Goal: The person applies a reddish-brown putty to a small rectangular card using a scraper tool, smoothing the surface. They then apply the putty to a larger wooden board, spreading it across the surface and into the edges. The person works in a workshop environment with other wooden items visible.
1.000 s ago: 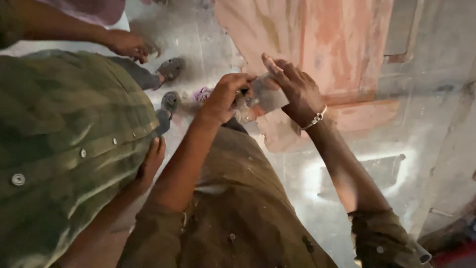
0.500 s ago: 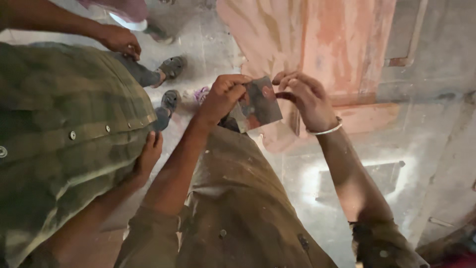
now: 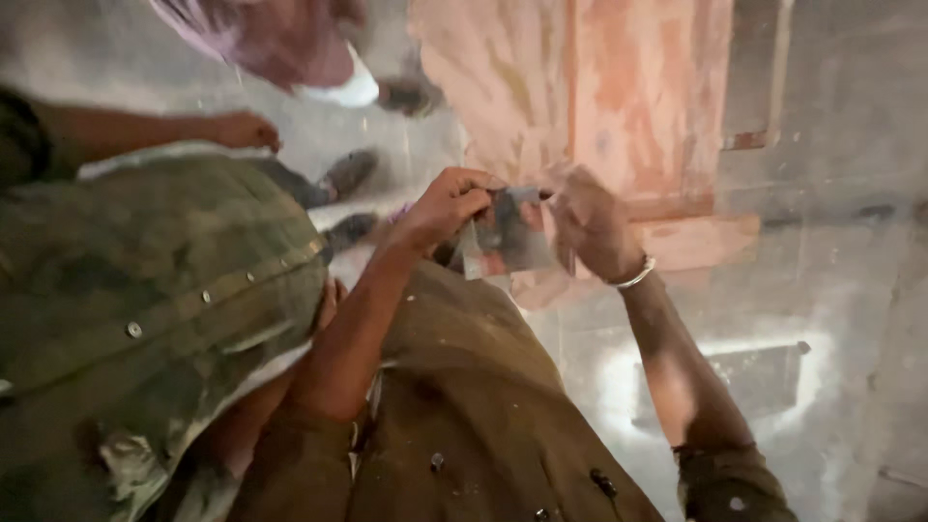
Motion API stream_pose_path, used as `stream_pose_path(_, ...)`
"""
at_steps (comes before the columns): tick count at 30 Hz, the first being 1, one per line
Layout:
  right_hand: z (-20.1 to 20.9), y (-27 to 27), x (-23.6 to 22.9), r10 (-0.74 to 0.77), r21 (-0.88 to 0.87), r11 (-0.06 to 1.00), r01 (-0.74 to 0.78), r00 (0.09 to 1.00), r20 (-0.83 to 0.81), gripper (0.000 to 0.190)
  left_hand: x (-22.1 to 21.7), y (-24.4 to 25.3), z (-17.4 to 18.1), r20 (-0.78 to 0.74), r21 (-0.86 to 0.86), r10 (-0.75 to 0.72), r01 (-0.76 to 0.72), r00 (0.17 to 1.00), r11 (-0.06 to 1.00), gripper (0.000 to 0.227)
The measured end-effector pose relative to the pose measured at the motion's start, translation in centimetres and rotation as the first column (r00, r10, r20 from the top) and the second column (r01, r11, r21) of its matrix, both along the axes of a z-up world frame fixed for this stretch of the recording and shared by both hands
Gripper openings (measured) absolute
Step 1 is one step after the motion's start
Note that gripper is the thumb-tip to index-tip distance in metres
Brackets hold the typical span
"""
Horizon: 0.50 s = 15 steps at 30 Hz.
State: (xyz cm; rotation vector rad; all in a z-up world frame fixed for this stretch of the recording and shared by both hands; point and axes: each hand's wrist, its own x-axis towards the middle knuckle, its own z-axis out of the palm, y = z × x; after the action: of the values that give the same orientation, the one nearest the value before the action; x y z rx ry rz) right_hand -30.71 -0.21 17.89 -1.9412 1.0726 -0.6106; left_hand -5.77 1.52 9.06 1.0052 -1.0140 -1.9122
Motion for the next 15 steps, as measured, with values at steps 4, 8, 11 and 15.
stream_pose_path(4,-0.4,0.2,-0.8,0.121,-0.032,0.992,-0.124,0.989,-0.08,0.047,-0.5,-2.3,1.0,0.02,0.228,-0.009,0.004,1.0,0.974,0.023)
stream_pose_path(8,-2.6,0.5,-2.3,0.224,-0.229,0.948,-0.224,0.974,-0.026,0.016,-1.0,-4.0,1.6,0.163,0.178,-0.07,0.04,0.984,0.983,0.03)
stream_pose_path(11,-2.0,0.1,-3.5,0.125,0.244,0.956,-0.162,0.979,0.159,0.041,-0.8,-5.2,1.6,0.052,0.246,0.065,-0.076,0.997,0.966,0.028)
stream_pose_path(15,0.4,-4.1,-3.7,-0.017,0.545,0.813,-0.204,0.928,0.373,0.045,0.2,-8.1,1.6,0.146,0.263,0.125,-0.16,0.981,0.951,0.031)
